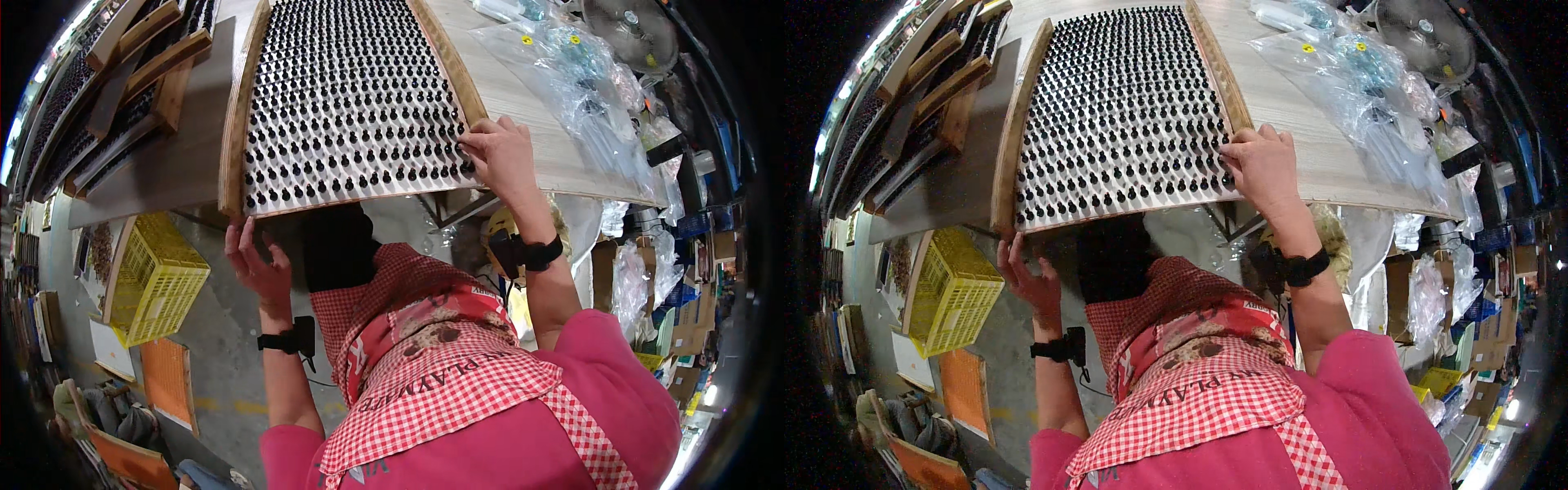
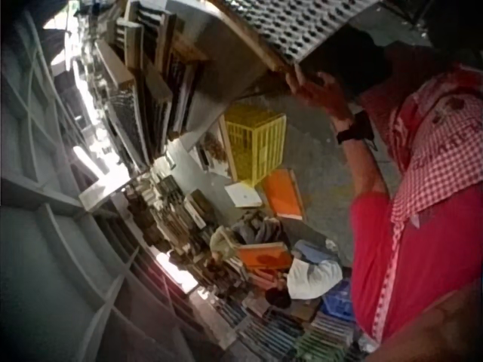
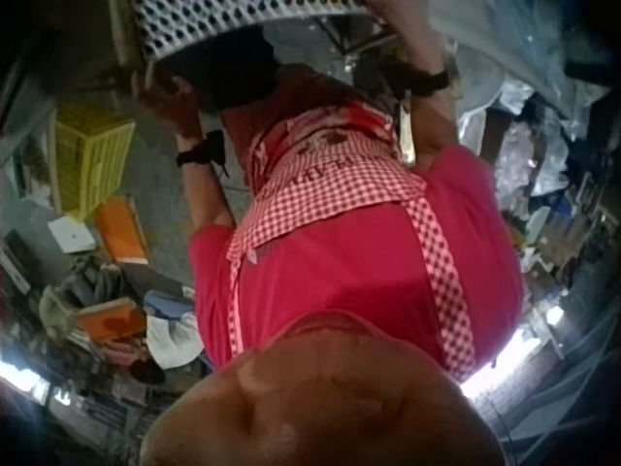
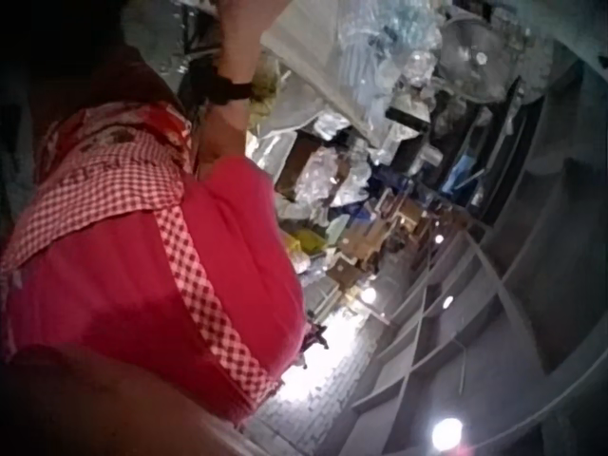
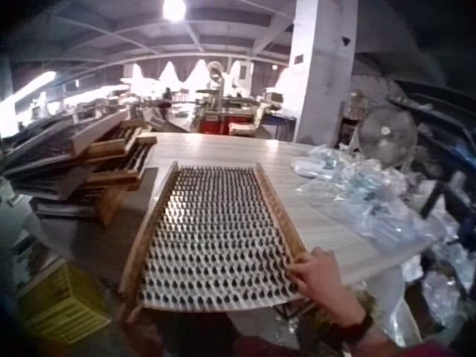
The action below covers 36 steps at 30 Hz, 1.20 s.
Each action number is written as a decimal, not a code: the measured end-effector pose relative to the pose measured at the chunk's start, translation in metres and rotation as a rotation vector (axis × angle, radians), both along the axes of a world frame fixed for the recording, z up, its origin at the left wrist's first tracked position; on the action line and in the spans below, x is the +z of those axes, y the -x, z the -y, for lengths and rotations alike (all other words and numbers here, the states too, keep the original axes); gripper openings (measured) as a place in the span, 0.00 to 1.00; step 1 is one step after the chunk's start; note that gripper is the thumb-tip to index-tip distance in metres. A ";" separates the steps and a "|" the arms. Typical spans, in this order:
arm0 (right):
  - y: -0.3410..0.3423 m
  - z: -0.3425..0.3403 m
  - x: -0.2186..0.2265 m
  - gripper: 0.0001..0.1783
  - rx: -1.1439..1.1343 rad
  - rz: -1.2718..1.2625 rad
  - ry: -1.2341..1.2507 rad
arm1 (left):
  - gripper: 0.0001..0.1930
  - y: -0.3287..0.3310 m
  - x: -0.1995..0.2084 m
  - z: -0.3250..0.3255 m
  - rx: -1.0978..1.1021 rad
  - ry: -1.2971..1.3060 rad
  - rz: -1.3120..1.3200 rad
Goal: Sorting small black plastic components on a grid-patterned wooden sorting tray.
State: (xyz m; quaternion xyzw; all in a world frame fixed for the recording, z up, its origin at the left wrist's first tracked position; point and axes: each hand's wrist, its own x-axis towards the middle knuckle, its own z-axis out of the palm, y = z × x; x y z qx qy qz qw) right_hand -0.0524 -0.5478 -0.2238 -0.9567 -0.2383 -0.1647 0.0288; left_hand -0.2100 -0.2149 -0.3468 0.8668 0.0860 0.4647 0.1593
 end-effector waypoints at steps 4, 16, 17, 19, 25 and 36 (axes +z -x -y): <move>-0.001 0.002 -0.002 0.08 0.019 0.016 -0.032 | 0.22 -0.003 0.007 0.000 -0.101 -0.010 -0.010; -0.002 -0.024 -0.006 0.06 0.148 0.017 -0.111 | 0.22 -0.009 -0.011 -0.001 -0.063 0.005 -0.063; -0.002 -0.025 -0.005 0.06 0.144 0.031 -0.104 | 0.22 -0.009 -0.013 0.000 -0.062 0.004 -0.064; -0.002 -0.035 -0.003 0.06 0.175 0.048 -0.153 | 0.25 -0.009 -0.017 0.001 -0.055 -0.001 -0.048; -0.002 -0.046 -0.010 0.08 0.265 -0.045 -0.143 | 0.29 -0.007 -0.025 0.004 -0.102 0.055 -0.074; -0.001 -0.070 -0.014 0.05 0.357 -0.030 -0.220 | 0.32 -0.008 -0.027 0.005 -0.105 0.063 -0.080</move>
